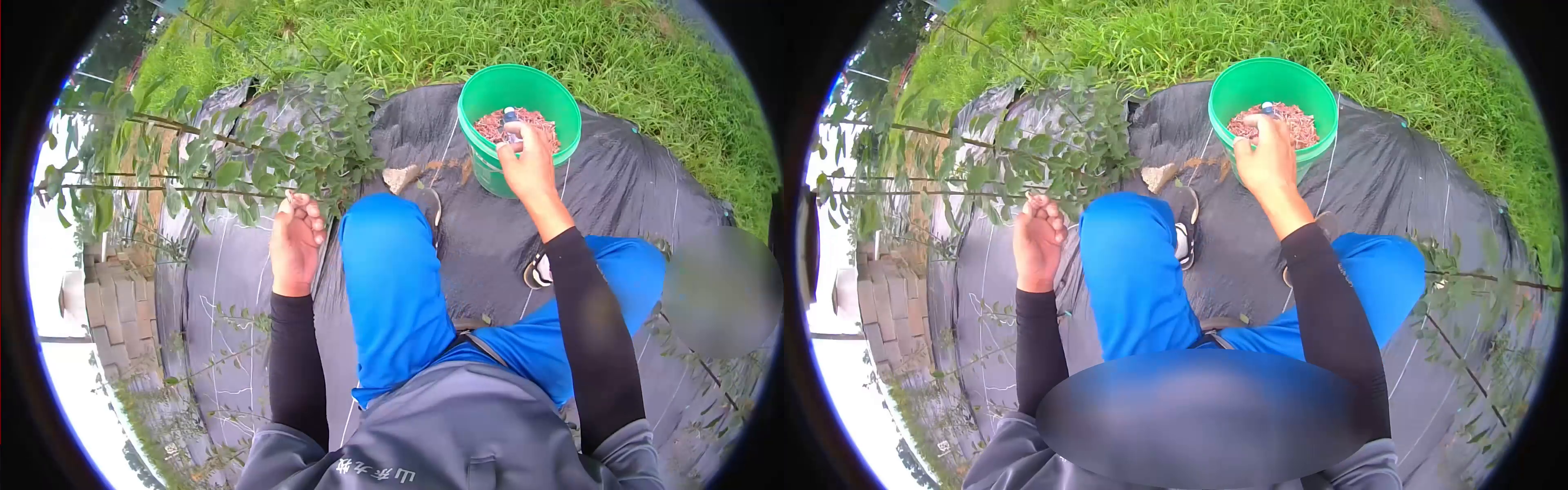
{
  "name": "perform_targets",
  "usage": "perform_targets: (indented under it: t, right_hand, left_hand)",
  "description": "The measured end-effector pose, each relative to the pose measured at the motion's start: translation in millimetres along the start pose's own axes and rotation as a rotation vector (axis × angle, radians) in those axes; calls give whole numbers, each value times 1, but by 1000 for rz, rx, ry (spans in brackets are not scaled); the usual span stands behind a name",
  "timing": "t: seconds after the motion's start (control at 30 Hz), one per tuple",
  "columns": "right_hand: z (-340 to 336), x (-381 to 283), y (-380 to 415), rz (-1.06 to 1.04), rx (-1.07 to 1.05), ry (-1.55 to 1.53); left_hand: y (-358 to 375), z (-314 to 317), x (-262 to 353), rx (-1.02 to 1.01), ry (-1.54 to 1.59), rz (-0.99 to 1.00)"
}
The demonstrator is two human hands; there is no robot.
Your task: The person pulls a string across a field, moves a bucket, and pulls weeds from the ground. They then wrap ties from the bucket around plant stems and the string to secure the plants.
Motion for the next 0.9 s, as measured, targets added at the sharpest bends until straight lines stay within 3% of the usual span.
perform_targets:
  t: [0.13,0.33,0.9]
  right_hand:
    - [-25,-3,17,51,-103,-63]
    - [-53,1,56,54,-154,-150]
    - [-61,5,84,69,-297,-60]
  left_hand:
    - [46,36,38,-122,19,85]
    - [80,79,34,-306,17,113]
    - [81,96,-4,-298,9,-5]
Point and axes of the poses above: each hand's wrist, its own y-axis away from the middle knuckle, its own z-axis out of the palm, x = y × z, the point moved 2 cm from there along -y, towards the middle knuckle, and after that the axes turned 12 degrees about y, right-handed, at the moved point
